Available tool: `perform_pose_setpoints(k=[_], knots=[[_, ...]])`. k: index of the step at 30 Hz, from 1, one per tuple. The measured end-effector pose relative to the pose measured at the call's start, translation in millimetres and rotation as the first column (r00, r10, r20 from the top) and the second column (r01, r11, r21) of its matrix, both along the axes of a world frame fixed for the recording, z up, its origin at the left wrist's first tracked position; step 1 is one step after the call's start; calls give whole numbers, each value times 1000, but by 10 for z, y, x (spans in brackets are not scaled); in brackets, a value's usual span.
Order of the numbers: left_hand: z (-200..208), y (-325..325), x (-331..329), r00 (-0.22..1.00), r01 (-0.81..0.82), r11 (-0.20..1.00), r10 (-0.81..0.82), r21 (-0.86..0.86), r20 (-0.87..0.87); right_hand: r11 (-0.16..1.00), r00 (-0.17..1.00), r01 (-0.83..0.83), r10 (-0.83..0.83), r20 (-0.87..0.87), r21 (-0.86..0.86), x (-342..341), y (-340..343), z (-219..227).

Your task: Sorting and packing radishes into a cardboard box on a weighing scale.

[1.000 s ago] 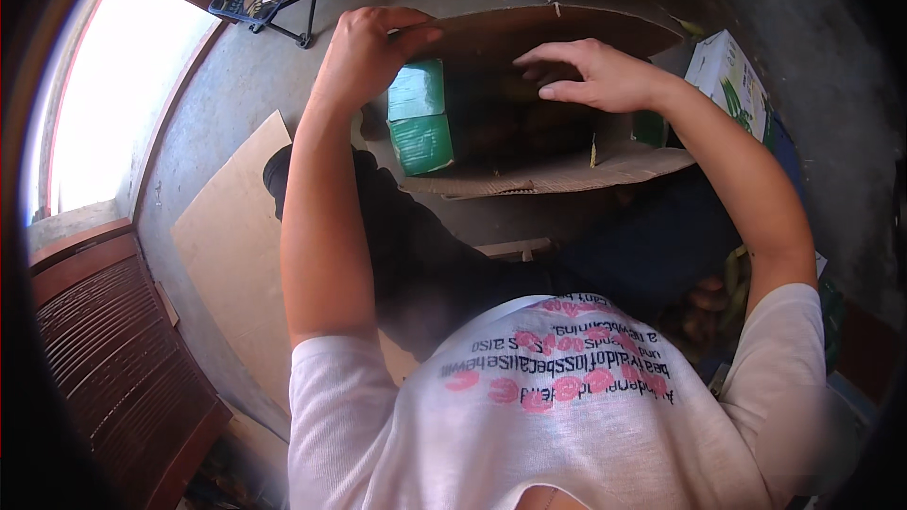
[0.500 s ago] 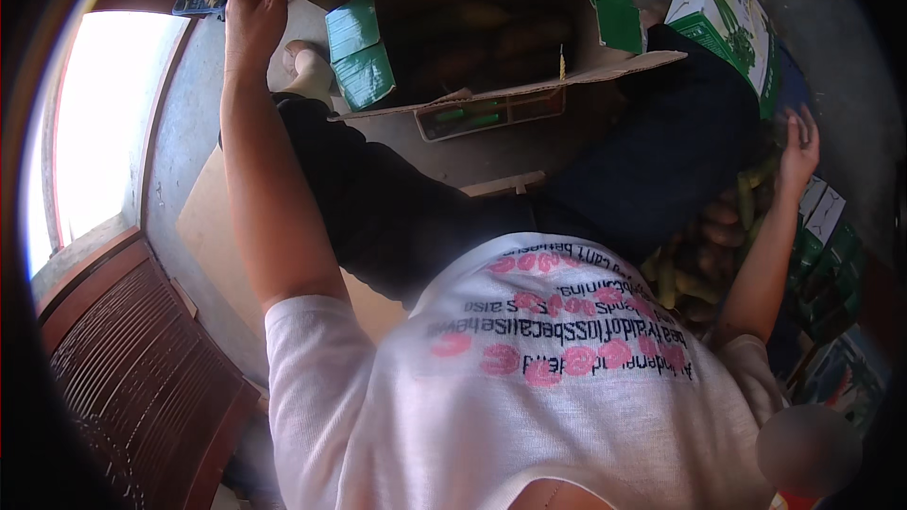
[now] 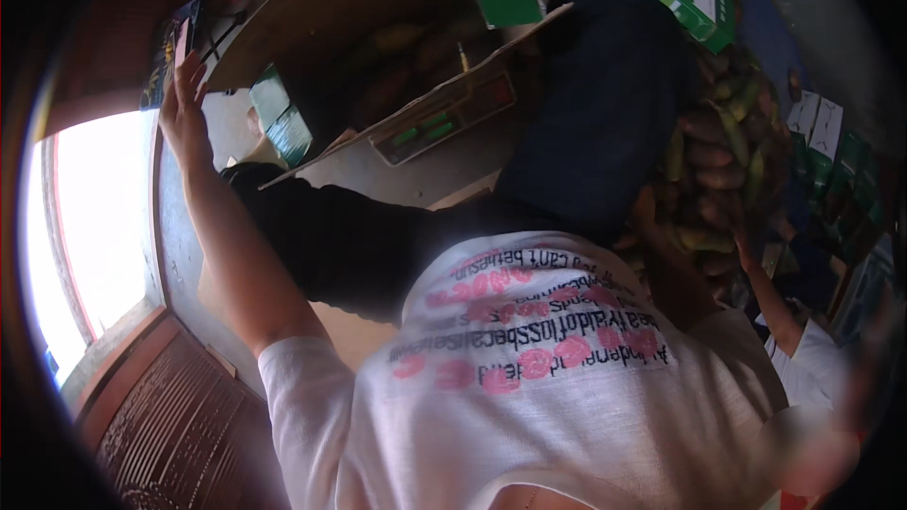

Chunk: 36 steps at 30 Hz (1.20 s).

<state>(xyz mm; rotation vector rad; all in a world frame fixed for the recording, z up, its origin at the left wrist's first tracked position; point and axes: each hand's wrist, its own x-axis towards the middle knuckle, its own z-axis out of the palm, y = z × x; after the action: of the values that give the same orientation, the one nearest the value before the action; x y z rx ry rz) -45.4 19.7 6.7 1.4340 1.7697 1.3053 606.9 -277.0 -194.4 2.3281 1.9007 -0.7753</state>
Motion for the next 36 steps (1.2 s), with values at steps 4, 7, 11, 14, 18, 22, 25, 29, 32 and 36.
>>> perform_pose_setpoints(k=[4,7,11,14,18,22,25,29,32,36], knots=[[-224,310,191,994,109,994,-109,-10,21,966,964,252,-245,-100,60,575,-488,-680],[-86,-4,-52,997,58,998,-59,-23,-48,957,953,288,-286,-105,11,354,-39,-320],[-139,122,45,999,31,997,-28,-67,43,843,893,449,-430,-131,295,1089,-8,-749],[-53,14,-24,995,-24,995,33,-95,92,819,840,478,-532,108,317,1503,218,-887],[-244,91,24,983,-20,992,43,-128,181,767,758,625,-640,123,143,2448,234,-1116],[-292,49,-115,966,-72,988,103,-134,236,733,733,680,-681,9,15,2379,388,-1117],[-54,-224,-282,961,-182,971,209,-158,182,755,717,649,-567,406,-92,1691,719,-867],[-262,-62,-265,953,-148,972,190,-183,238,794,735,607,-544,404,-33,2024,432,-1094],[-252,-44,-199,948,-151,973,192,-173,255,805,782,593,-571,250,-16,2131,368,-1187],[-121,-17,-189,959,-122,987,144,-105,246,835,832,550,-548,85,-4,2005,457,-939]])
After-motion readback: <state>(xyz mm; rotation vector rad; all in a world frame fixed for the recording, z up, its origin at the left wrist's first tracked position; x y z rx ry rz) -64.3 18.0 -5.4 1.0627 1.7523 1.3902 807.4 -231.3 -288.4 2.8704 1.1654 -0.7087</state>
